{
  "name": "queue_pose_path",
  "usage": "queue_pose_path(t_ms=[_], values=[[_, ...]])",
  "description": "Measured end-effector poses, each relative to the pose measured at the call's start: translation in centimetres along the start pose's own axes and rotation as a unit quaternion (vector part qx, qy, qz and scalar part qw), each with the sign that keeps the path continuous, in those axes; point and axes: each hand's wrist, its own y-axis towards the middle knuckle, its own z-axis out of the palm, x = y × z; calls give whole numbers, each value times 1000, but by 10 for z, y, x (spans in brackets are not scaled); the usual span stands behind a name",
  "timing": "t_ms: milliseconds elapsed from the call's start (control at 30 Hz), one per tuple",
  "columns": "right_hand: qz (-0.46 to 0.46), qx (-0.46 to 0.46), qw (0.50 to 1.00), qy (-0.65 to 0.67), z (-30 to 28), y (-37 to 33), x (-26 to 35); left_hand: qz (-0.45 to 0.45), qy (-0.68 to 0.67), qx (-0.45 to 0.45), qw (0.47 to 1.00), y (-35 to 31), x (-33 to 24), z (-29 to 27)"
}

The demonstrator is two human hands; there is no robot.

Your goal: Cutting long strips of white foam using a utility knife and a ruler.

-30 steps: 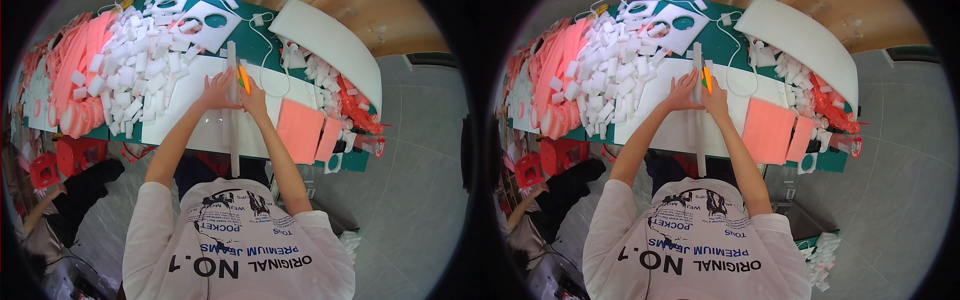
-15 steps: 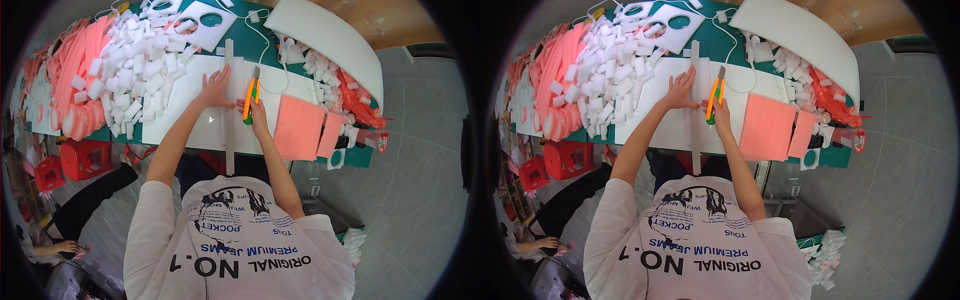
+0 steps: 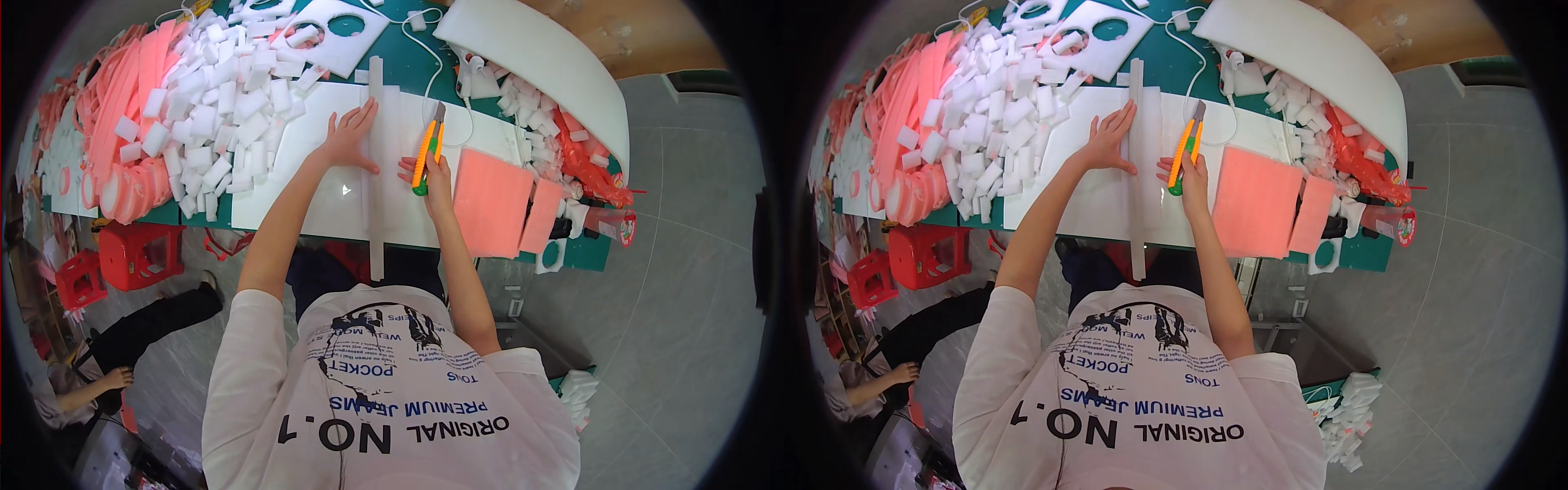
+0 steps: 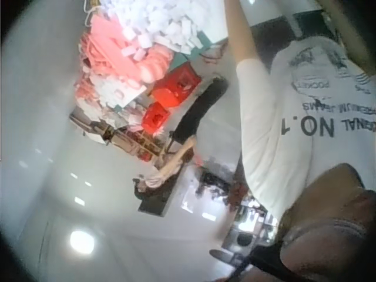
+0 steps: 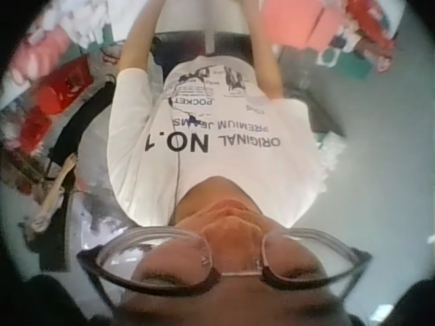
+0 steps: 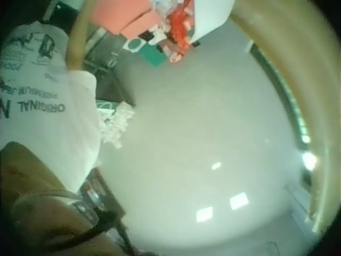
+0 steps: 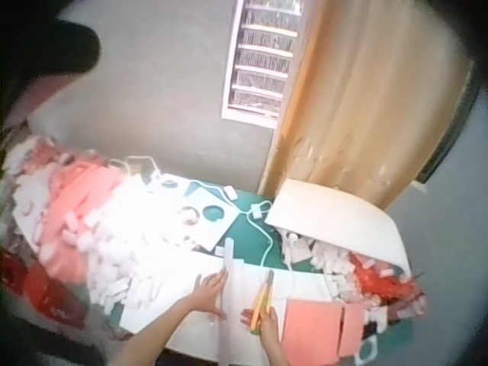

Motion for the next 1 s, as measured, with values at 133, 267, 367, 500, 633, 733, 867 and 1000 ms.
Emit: queue_pose_path(t_ms=[133, 267, 367, 500, 633, 733, 867, 1000], values=[[23, 0, 1000, 4, -7, -1, -6, -1, 0, -5, 1000, 1, -1, 2], [17, -7, 999, 35, -9, -1, -13, 4, 0, -14, 1000, 1, 1, 4], [19, -8, 999, 39, -8, -3, -13, 5, 0, -26, 1000, -1, 2, 7], [21, -12, 999, 46, -8, -3, -14, 8, 0, -35, 999, 1, 3, 7], [22, -16, 998, 49, -9, -3, -14, 8, -1, -38, 999, 1, 2, 7], [22, -11, 999, 49, -9, -4, -14, 5, -2, -38, 999, 0, 1, 7], [-11, -33, 998, -60, -6, -5, -9, 10, -5, -39, 999, 0, 0, 7], [-54, -58, 920, -385, 24, -12, 20, 6, -8, -41, 999, -3, 3, 7]])
